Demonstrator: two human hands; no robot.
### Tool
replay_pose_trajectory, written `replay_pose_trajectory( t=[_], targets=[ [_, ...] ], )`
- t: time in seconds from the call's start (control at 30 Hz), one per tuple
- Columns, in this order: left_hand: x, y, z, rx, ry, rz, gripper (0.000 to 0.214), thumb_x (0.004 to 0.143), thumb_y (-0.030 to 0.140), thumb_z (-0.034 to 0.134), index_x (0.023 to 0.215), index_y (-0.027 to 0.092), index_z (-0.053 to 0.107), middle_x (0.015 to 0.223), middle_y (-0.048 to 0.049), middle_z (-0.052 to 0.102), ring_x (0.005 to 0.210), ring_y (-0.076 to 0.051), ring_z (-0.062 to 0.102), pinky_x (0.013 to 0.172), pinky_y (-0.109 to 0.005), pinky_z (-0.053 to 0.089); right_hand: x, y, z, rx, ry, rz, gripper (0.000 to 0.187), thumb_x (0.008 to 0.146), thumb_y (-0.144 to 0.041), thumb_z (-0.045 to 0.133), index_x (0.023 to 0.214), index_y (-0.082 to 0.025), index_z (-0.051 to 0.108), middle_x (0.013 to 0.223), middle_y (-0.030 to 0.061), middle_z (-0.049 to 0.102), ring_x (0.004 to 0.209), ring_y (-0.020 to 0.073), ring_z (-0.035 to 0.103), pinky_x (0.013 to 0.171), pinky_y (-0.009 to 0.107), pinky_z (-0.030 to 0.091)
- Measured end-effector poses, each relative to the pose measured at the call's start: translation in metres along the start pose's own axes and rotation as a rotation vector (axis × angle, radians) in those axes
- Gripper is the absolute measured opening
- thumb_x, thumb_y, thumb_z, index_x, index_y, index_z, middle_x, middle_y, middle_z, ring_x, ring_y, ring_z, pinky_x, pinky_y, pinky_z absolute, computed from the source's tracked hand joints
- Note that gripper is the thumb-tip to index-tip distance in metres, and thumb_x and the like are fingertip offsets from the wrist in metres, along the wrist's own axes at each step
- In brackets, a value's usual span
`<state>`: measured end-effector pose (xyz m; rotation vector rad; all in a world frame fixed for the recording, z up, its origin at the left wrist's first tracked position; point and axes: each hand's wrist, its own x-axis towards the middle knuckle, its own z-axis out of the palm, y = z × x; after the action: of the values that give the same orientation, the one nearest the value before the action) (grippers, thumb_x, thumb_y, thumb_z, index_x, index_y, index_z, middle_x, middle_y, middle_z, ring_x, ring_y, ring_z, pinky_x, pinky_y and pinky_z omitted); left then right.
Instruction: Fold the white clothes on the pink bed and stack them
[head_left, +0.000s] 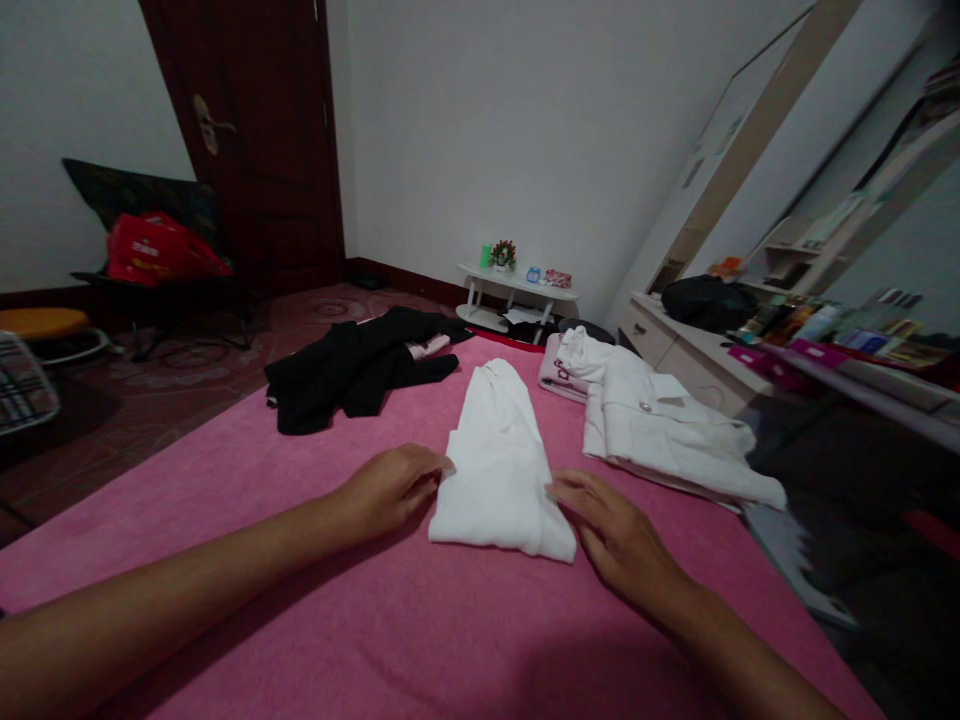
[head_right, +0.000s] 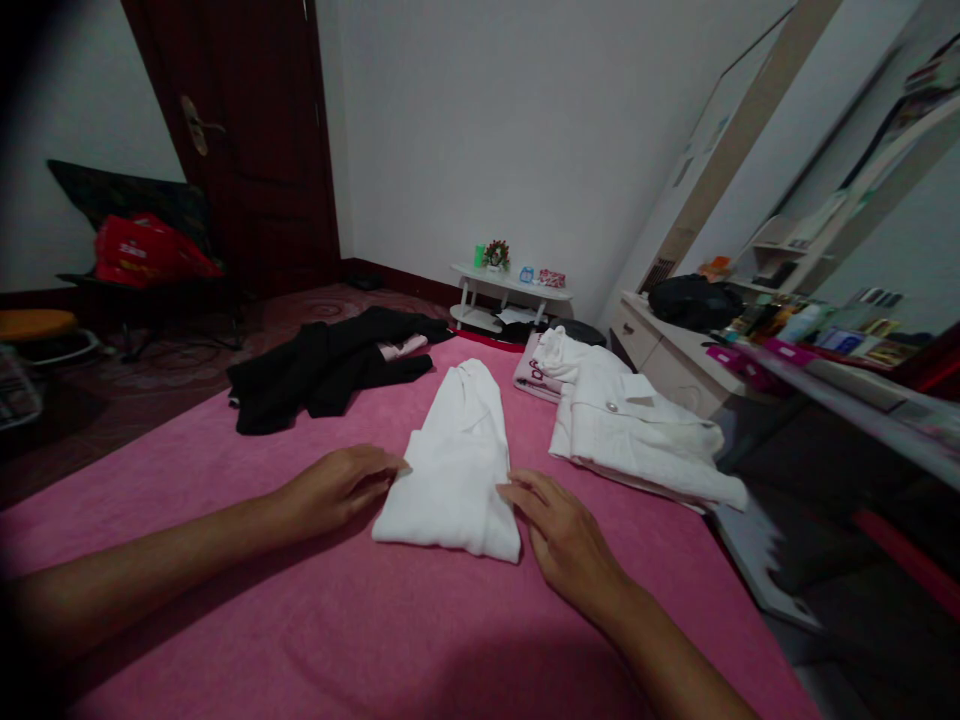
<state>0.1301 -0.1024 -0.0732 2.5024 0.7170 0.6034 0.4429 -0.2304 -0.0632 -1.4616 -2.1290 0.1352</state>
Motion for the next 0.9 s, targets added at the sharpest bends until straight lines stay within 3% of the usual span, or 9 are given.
replay_pose_trajectory(
  t=[0.1, 0.17, 0.27, 0.37, 0.5, 0.6, 0.73, 0.83, 0.9],
  targets=[
    [0.007, -0.001, 0.004, -0.124, 0.049, -0.114, 0.034, 0.090, 0.034, 0.048, 0.118, 0.019, 0.060, 0.097, -0.0067, 0.067, 0.086, -0.020, 0.062, 0.081, -0.030, 0.046, 0.004, -0.001, 0.005, 0.118, 0.055, 0.217, 0.028, 0.089, -0.025, 0.048, 0.112, -0.022, 0.063, 0.105, 0.0074, 0.065, 0.096, 0.0200, 0.060, 0.086, 0.032, 0.047],
    [0.013, 0.002, 0.007, -0.129, 0.088, -0.155, 0.045, 0.085, 0.043, 0.056, 0.122, 0.018, 0.058, 0.098, -0.0074, 0.066, 0.085, -0.021, 0.061, 0.079, -0.032, 0.047, 0.012, -0.002, 0.014, 0.212, 0.078, 0.354, 0.033, 0.086, -0.033, 0.054, 0.116, -0.020, 0.060, 0.088, 0.0041, 0.066, 0.077, 0.0179, 0.061, 0.070, 0.029, 0.048],
    [0.020, 0.011, 0.013, 0.020, 0.138, -0.047, 0.050, 0.074, 0.043, 0.069, 0.117, 0.019, 0.062, 0.120, -0.0127, 0.056, 0.110, -0.029, 0.053, 0.094, -0.042, 0.042, 0.024, -0.007, 0.027, 0.274, 0.026, 0.373, 0.039, 0.079, -0.030, 0.060, 0.117, -0.020, 0.061, 0.073, -0.0006, 0.061, 0.061, 0.0143, 0.055, 0.057, 0.025, 0.042],
    [0.023, 0.016, 0.018, 0.086, 0.076, 0.121, 0.036, 0.081, 0.030, 0.063, 0.116, 0.023, 0.065, 0.134, -0.0114, 0.049, 0.122, -0.030, 0.045, 0.103, -0.045, 0.036, 0.029, -0.008, 0.034, 0.194, 0.015, 0.321, 0.027, 0.075, -0.019, 0.055, 0.097, -0.020, 0.071, 0.071, 0.0010, 0.062, 0.062, 0.0155, 0.056, 0.059, 0.026, 0.041],
    [0.020, 0.002, 0.018, -0.010, -0.106, 0.195, 0.039, 0.091, 0.015, 0.042, 0.126, 0.022, 0.059, 0.128, -0.0098, 0.058, 0.118, -0.021, 0.054, 0.102, -0.036, 0.040, 0.023, -0.002, 0.024, 0.134, 0.006, 0.352, 0.026, 0.075, -0.015, 0.049, 0.082, -0.019, 0.073, 0.077, 0.0053, 0.068, 0.068, 0.0191, 0.061, 0.064, 0.029, 0.046],
    [0.015, -0.012, 0.008, -0.067, -0.187, 0.228, 0.047, 0.091, 0.012, 0.040, 0.135, 0.022, 0.051, 0.143, -0.0090, 0.046, 0.131, -0.020, 0.043, 0.109, -0.035, 0.034, 0.014, -0.002, 0.009, 0.125, -0.053, 0.267, 0.028, 0.077, -0.017, 0.050, 0.091, -0.021, 0.074, 0.098, 0.0084, 0.069, 0.089, 0.0218, 0.064, 0.080, 0.033, 0.049],
    [0.010, -0.018, -0.008, -0.118, -0.321, 0.253, 0.063, 0.084, 0.028, 0.061, 0.143, 0.025, 0.039, 0.151, -0.0101, 0.033, 0.139, -0.025, 0.031, 0.113, -0.042, 0.026, 0.003, -0.006, -0.001, 0.152, -0.201, 0.105, 0.060, 0.074, -0.022, 0.063, 0.133, -0.028, 0.053, 0.149, 0.0073, 0.036, 0.134, 0.0260, 0.038, 0.110, 0.042, 0.031],
    [0.011, -0.016, -0.005, -0.107, -0.307, 0.272, 0.076, 0.074, 0.039, 0.073, 0.142, 0.026, 0.041, 0.151, -0.0112, 0.033, 0.138, -0.029, 0.031, 0.113, -0.045, 0.025, 0.003, 0.000, 0.007, 0.136, -0.258, 0.052, 0.069, 0.074, -0.029, 0.068, 0.139, -0.031, 0.045, 0.155, 0.0050, 0.025, 0.140, 0.0268, 0.027, 0.113, 0.045, 0.026],
    [0.015, -0.016, 0.003, -0.080, -0.232, 0.284, 0.067, 0.077, 0.039, 0.070, 0.138, 0.026, 0.046, 0.147, -0.0109, 0.039, 0.136, -0.027, 0.035, 0.114, -0.044, 0.023, 0.010, 0.009, 0.020, 0.106, -0.223, 0.024, 0.063, 0.077, -0.032, 0.066, 0.137, -0.031, 0.048, 0.154, 0.0046, 0.026, 0.141, 0.0263, 0.025, 0.113, 0.046, 0.024]
  ],
)
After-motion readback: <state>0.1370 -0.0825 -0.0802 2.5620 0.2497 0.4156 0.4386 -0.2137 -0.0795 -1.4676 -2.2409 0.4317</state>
